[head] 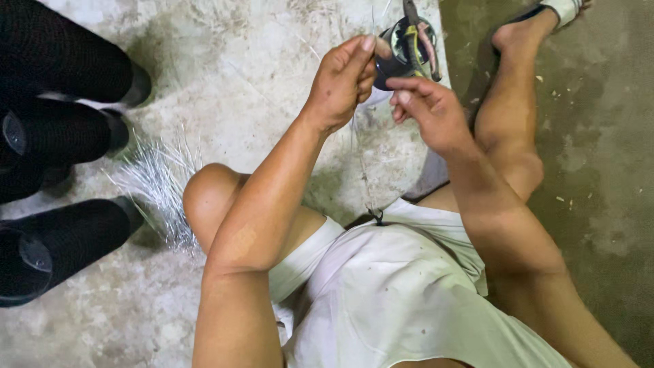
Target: The person sits on the floor and repeatedly pulls thin transparent fibers from a bundle, aligns them, and cuts them to length using a knife. The cut pieces are placed into a black cylindrical container nearby.
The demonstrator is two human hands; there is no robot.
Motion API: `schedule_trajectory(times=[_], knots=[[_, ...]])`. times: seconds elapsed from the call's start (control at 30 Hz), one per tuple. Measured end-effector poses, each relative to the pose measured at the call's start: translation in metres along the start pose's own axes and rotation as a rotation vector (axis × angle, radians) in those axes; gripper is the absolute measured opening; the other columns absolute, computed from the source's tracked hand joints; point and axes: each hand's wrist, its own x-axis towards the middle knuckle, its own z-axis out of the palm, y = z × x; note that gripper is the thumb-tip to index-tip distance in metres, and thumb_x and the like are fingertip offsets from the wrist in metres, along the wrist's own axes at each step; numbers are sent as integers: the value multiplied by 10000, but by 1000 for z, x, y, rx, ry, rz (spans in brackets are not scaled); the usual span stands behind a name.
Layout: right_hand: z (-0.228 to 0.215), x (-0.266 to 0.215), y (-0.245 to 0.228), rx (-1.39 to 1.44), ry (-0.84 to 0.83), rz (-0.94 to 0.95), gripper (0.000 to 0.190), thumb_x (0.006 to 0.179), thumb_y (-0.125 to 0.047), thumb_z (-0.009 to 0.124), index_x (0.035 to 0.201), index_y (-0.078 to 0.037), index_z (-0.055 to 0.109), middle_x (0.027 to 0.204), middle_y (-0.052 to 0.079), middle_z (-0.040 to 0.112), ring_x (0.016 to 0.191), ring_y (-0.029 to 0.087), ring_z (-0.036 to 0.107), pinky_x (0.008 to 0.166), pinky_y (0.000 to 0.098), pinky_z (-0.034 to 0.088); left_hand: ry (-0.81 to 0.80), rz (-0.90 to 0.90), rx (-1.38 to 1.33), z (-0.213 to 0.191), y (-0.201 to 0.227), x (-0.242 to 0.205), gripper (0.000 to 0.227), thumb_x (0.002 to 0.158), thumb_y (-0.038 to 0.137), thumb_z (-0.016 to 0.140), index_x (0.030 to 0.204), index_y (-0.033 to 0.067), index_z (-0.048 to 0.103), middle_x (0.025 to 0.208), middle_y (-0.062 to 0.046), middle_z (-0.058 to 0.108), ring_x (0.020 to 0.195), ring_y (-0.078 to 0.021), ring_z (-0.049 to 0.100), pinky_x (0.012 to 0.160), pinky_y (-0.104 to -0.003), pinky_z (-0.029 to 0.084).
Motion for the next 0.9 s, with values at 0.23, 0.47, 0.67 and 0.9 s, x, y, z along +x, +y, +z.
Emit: schedule_trajectory(times=[0.23, 0.47, 0.67, 0.9], knots=[[-23, 15, -48, -16, -173, -259, 255, 1137, -68, 606, 1366, 41, 633, 1087, 60, 642, 921, 108, 612, 905, 283, 530, -203, -191, 99, 30, 8, -15, 372, 1124, 388, 497, 1067, 58, 658, 689, 79, 376, 565, -49, 307, 513, -240, 278], [-38, 13, -47, -112, -149, -207, 102, 1058, -52, 678, 1080, 45, 702, 1030, 99, 703, 873, 141, 660, 807, 276, 555, -372, -384, 1, 37, 13, -23, 351, 1111, 373, 519, 1082, 52, 657, 705, 89, 358, 584, -50, 310, 516, -232, 263], [-36, -6, -36, -15, -82, -260, 98, 1049, -64, 696, 1026, 31, 697, 1011, 113, 710, 823, 130, 654, 748, 261, 533, -386, -419, -29, 45, 11, -26, 358, 1119, 357, 520, 1125, 32, 668, 716, 86, 358, 604, -47, 320, 520, -228, 271], [-33, -11, -33, 77, -64, -281, 107, 1037, -70, 686, 996, 30, 679, 942, 102, 686, 746, 130, 634, 677, 266, 516, -383, -384, 45, 50, 2, -25, 384, 1112, 372, 498, 1151, 41, 689, 715, 87, 370, 605, -47, 332, 533, -227, 309]])
